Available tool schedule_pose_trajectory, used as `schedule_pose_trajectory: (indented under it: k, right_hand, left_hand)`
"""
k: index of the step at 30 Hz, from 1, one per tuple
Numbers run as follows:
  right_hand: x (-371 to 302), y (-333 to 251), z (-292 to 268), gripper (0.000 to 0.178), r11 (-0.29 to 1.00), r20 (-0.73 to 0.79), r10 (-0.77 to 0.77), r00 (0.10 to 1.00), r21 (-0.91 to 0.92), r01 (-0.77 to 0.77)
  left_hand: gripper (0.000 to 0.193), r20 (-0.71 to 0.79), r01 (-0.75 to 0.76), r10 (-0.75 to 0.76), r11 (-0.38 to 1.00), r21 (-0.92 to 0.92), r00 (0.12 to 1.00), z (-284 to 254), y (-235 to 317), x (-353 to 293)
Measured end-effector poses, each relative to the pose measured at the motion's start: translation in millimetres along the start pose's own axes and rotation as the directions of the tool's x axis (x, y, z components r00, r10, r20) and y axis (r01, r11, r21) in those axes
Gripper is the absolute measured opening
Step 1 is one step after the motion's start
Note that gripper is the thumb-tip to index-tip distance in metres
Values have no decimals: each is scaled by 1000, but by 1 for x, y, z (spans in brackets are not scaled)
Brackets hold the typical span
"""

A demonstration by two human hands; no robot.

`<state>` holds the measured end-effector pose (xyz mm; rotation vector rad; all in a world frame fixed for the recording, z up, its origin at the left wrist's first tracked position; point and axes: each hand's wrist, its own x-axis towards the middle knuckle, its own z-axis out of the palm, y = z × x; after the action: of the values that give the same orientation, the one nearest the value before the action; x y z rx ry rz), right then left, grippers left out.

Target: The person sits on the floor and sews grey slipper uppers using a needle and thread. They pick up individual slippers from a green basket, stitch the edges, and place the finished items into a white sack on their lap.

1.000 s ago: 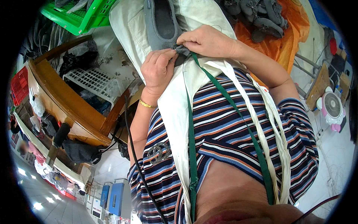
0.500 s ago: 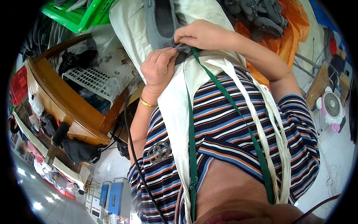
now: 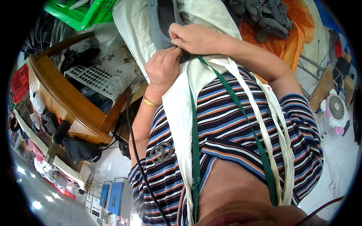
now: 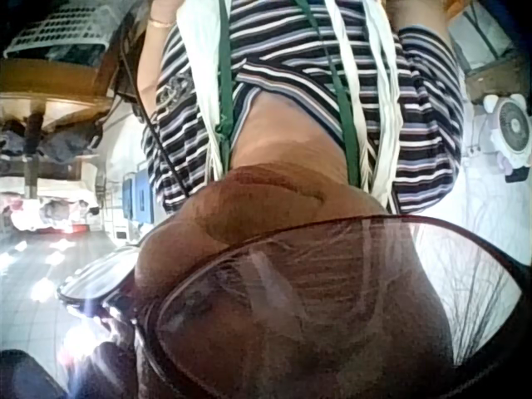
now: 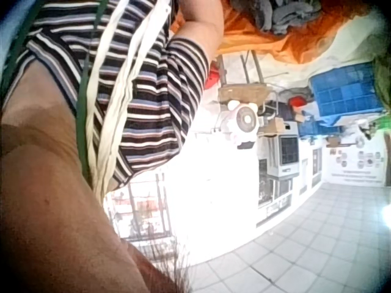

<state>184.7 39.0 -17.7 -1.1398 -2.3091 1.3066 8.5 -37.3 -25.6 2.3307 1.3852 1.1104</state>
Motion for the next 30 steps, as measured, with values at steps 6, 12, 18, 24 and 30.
schedule_pose_trajectory:
  k: [6, 12, 18, 24, 30]
  right_hand:
    - [13, -7, -20, 11, 981, 71, -39, 997, -189, 52]
    - [21, -18, -23, 14, 948, 177, -120, 977, -270, 165]
    - [25, -9, -15, 16, 950, 219, -31, 975, -297, 97]
    - [26, -10, -19, 15, 964, 262, -66, 963, -233, 130]
    - [33, -11, -18, 15, 913, 270, -183, 945, -310, 266]
  left_hand:
    - [20, 28, -50, 48, 995, 87, 998, -1, 2, 0]
    - [24, 83, -90, 80, 989, 121, 993, -6, 4, 1]
    - [32, 74, -70, 64, 994, 88, 995, -10, 0, -3]
    - [25, 70, -124, 114, 977, 171, 991, -10, 0, -2]
    - [31, 98, -71, 55, 985, 160, 994, -11, 2, -5]
